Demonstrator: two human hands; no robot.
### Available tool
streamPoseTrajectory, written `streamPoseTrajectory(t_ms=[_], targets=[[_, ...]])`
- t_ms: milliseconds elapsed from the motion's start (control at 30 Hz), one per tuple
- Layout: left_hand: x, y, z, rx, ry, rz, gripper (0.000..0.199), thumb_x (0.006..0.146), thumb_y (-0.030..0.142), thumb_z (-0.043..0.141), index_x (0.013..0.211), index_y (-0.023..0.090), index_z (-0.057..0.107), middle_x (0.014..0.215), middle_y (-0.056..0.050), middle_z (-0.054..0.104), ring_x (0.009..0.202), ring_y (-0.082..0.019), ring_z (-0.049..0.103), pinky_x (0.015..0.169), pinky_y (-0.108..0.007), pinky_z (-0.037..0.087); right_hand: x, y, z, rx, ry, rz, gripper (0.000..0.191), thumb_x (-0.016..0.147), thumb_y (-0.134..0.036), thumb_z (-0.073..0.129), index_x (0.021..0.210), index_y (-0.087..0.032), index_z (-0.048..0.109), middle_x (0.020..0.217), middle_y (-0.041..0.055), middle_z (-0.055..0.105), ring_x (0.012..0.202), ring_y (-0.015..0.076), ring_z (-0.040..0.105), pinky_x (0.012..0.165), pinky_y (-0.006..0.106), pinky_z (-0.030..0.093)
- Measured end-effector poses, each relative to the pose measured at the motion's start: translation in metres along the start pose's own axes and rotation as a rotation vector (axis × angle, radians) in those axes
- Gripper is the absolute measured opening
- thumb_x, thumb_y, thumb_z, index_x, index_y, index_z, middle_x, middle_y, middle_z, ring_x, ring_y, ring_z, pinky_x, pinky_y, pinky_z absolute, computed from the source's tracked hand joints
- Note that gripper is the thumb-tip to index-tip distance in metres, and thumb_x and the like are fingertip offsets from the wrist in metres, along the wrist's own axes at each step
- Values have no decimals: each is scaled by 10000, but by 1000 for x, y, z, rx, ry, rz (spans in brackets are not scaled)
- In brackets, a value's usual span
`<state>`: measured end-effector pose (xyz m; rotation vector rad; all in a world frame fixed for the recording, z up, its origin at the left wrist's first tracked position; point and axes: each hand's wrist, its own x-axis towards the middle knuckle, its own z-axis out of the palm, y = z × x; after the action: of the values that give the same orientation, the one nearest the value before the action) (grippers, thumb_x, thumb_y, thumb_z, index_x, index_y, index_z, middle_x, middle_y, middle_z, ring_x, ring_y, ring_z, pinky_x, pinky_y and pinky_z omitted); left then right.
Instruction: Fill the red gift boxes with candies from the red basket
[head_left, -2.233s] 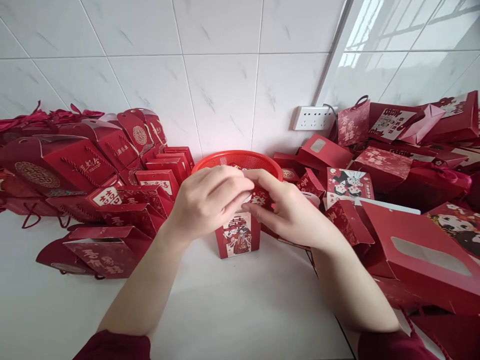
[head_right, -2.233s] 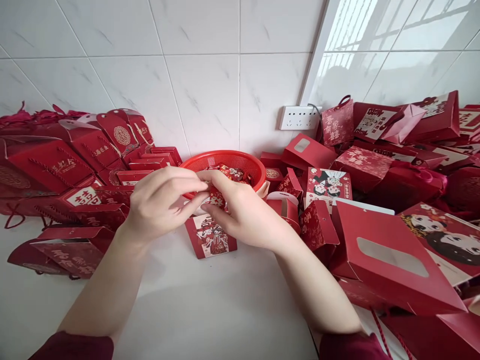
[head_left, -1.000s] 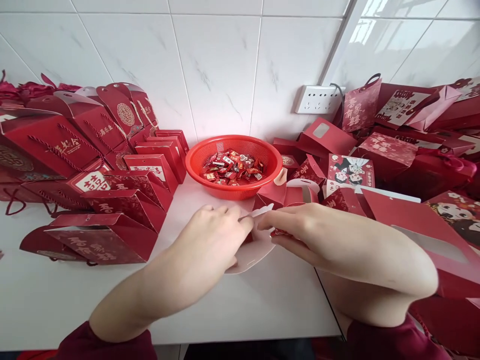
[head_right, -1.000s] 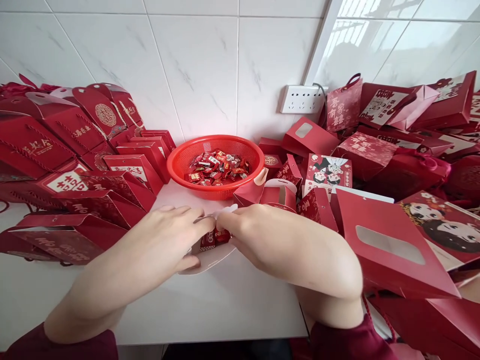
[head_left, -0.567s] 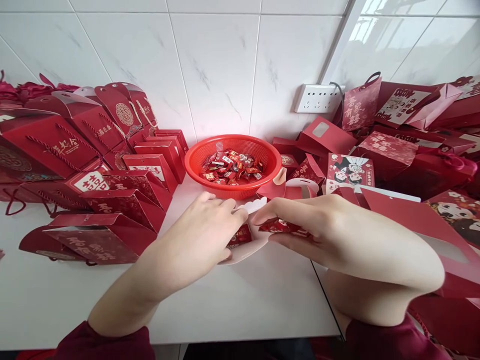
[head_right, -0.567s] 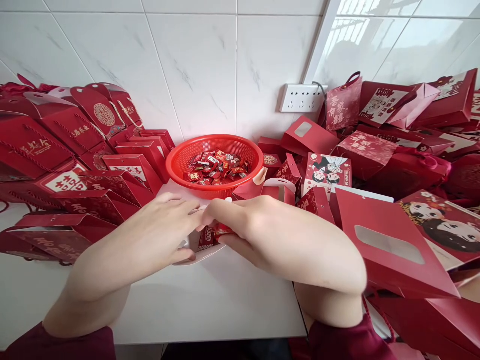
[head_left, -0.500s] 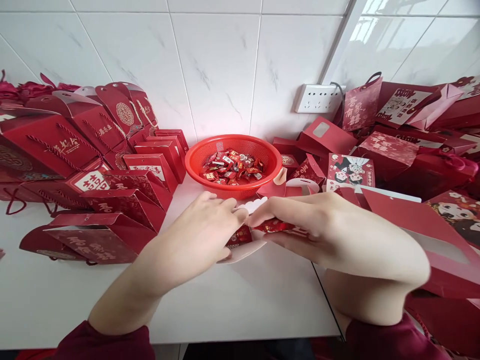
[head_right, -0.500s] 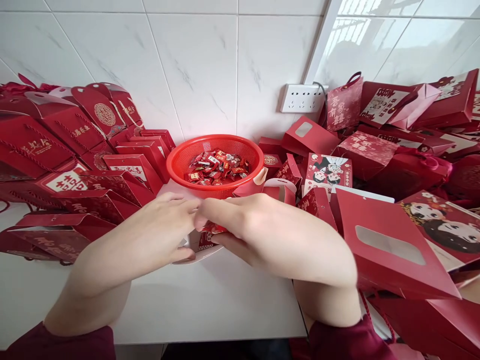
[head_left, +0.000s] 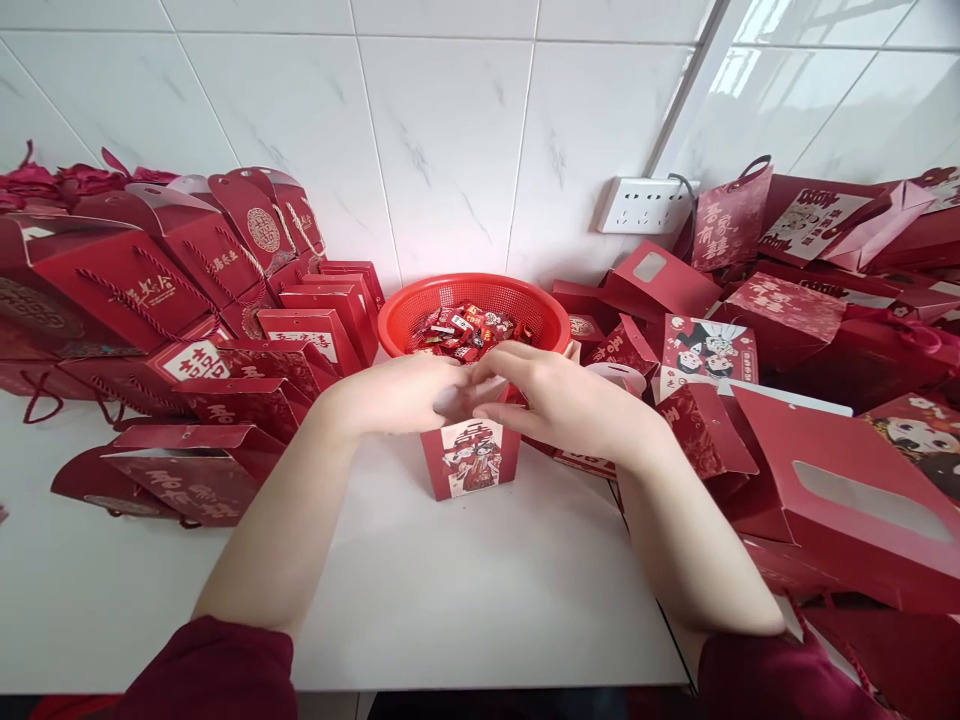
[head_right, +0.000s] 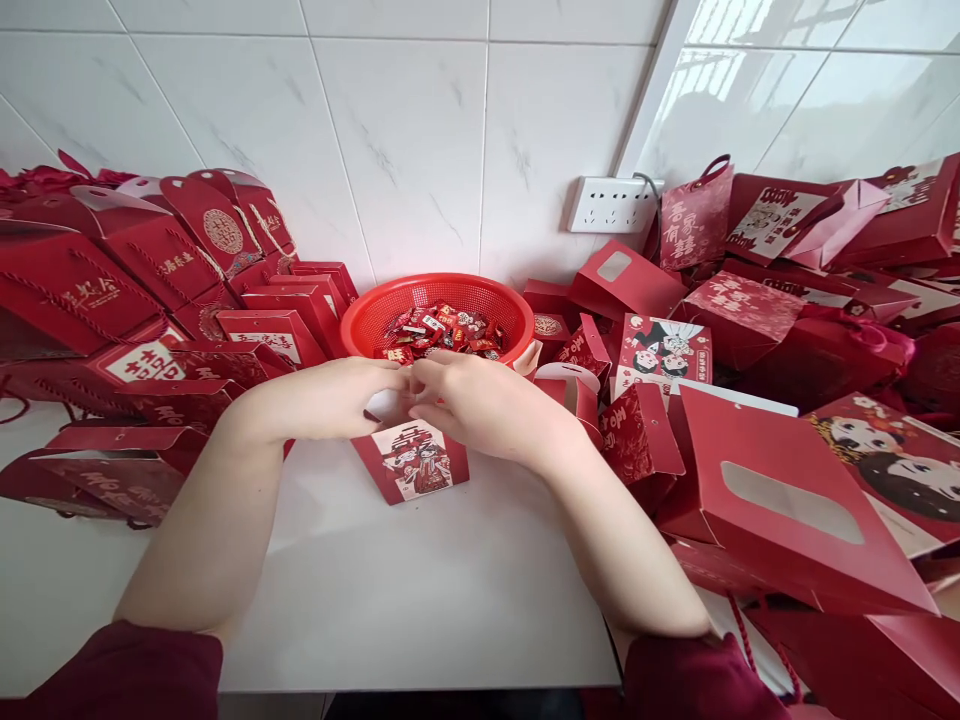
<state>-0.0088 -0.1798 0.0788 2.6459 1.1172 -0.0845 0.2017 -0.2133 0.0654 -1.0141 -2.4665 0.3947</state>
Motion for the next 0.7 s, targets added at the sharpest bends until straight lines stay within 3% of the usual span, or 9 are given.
streamPoseTrajectory(t_ms=[67,200,267,333,433,533,633,700], targets=[[3,-3,0,-65,43,42,67,846,263,531,849,219,581,841,-10,651,729,-175,595,610,-270,401,-1,2,-1,21,46,-21,261,899,-261,619,1147,-199,570,1161,90,630,1006,221,618,803,322,476],[-1,-3,-5,-253,242,-15,297,891,324,533,1180,258,529,1172,-37,652,972,-192,639,746,-266,461,-3,5,0,-9,119,-39,652,849,-224,669,1430,-244,375,1407,105,506,1248,253,514,932,354,460],[-8,-2,-9,-294,277,-67,441,877,419,573,1282,279,471,1220,-47,642,1011,-200,639,758,-263,470,-2,7,1,-14,90,2,784,864,-237,654,1522,-294,230,1459,96,479,1199,253,566,889,346,471],[-13,0,-12,-253,208,-103,532,784,484,671,1249,274,520,1150,-45,670,964,-214,646,720,-256,464,0,10,4,-29,19,74,821,871,-245,640,1546,-311,176,1335,91,599,1026,248,651,769,322,475],[-12,-1,-12,-139,15,-129,327,710,442,709,942,220,646,874,-26,683,729,-188,617,584,-248,404,6,17,7,-71,-81,136,653,854,-207,625,1461,-262,391,970,50,720,813,222,660,656,278,415],[-5,-5,-9,-110,-41,-156,207,707,382,680,738,201,586,708,-1,608,581,-146,514,492,-248,332,12,22,10,-73,-97,107,301,819,-147,606,1111,-219,630,800,10,681,682,157,585,610,249,359],[0,-8,-7,-96,-47,-206,248,700,387,682,678,199,521,654,6,551,542,-136,454,455,-255,294,14,23,14,-94,-61,80,68,802,-138,601,815,-197,570,690,-16,604,589,116,480,555,238,305],[0,-9,-7,-93,-40,-212,245,719,389,664,677,198,518,654,1,546,543,-139,451,452,-261,284,14,22,16,-121,-33,75,134,813,-162,605,739,-197,499,644,-24,556,558,106,429,534,239,274]])
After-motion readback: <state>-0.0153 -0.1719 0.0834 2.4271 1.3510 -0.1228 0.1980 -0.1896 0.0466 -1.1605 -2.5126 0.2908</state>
